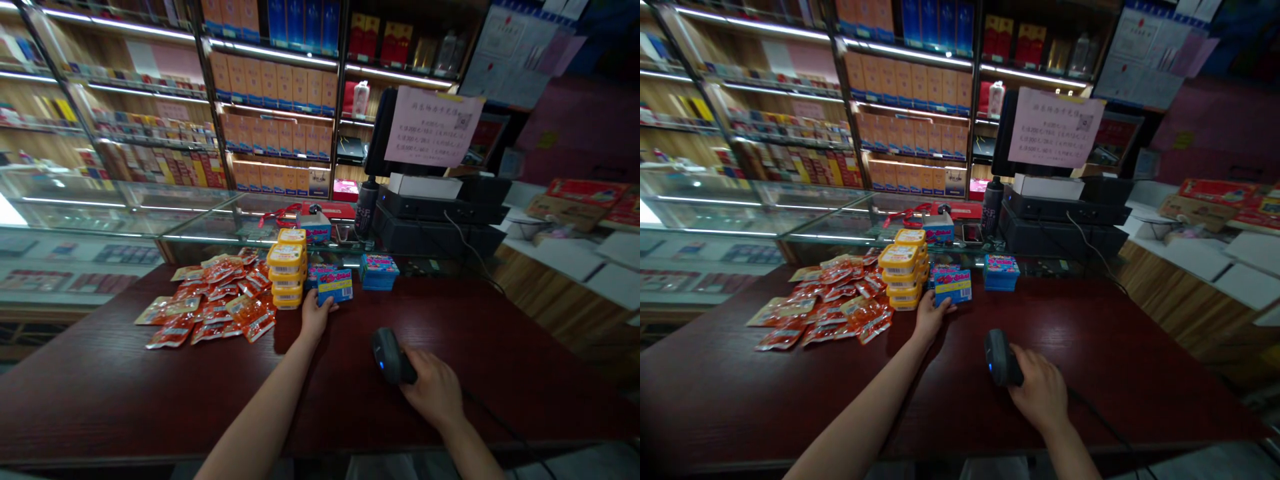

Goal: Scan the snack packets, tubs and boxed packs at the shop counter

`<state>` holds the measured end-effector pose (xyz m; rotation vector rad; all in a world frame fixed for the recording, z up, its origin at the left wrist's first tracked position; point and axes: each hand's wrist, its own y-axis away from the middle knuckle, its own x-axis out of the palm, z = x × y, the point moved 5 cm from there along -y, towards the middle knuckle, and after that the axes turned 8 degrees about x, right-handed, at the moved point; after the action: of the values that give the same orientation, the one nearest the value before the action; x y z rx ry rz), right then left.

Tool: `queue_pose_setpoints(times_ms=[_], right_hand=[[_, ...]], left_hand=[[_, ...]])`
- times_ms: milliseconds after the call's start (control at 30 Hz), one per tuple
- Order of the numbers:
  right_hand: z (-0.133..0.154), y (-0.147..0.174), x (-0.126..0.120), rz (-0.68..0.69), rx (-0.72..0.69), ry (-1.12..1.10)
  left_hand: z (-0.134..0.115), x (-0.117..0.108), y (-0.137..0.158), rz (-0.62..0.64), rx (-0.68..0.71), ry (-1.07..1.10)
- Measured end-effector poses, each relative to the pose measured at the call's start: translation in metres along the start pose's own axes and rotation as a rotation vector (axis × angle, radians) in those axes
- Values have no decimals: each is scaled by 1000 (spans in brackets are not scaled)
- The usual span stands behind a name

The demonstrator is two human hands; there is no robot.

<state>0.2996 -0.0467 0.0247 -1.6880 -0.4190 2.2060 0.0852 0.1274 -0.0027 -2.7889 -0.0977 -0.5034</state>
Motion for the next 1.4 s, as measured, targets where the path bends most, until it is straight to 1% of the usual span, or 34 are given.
queue_pose_setpoints(times_ms=[67,133,200,267,333,400,433,500,567,633,700,800,900,967,1100,1167,1267,1400], right_hand=[[-3,2,6,-10,-16,-4],[-6,2,10,-10,-8,-13],[-7,1,12,-4,19,-15],[-8,0,14,8,43,-19],[-10,-1,16,22,55,-33],[-11,-1,18,31,50,-47],[-12,-1,19,33,46,-50],[-13,-1,20,31,48,-50],[-13,-1,21,28,61,-45],[-13,-1,21,27,76,-38],[-12,-1,22,32,79,-38],[-12,0,23,35,81,-44],[-13,0,24,38,78,-45],[-12,-1,23,41,85,-31],[-11,-2,20,61,99,-22],[-9,-3,19,74,92,-30],[-8,-4,17,76,88,-28],[-8,-4,16,52,86,-26]], left_hand=[[-6,0,-1,-1,18,-14],[-15,2,-4,9,66,-57],[-29,7,-10,14,167,-148],[-48,15,-16,20,304,-304],[-67,30,-24,43,437,-505],[-83,50,-32,99,555,-703],[-90,62,-36,154,616,-793],[-99,89,-42,312,737,-957],[-99,117,-45,504,833,-1099],[-91,140,-45,647,890,-1211],[-79,159,-43,731,931,-1293],[-57,177,-40,782,950,-1374],[-40,180,-40,766,901,-1396],[-36,175,-41,714,853,-1357],[-34,149,-54,465,689,-1199],[-31,136,-61,382,611,-1110],[-27,130,-67,346,564,-1042],[-28,137,-68,321,550,-1073]])
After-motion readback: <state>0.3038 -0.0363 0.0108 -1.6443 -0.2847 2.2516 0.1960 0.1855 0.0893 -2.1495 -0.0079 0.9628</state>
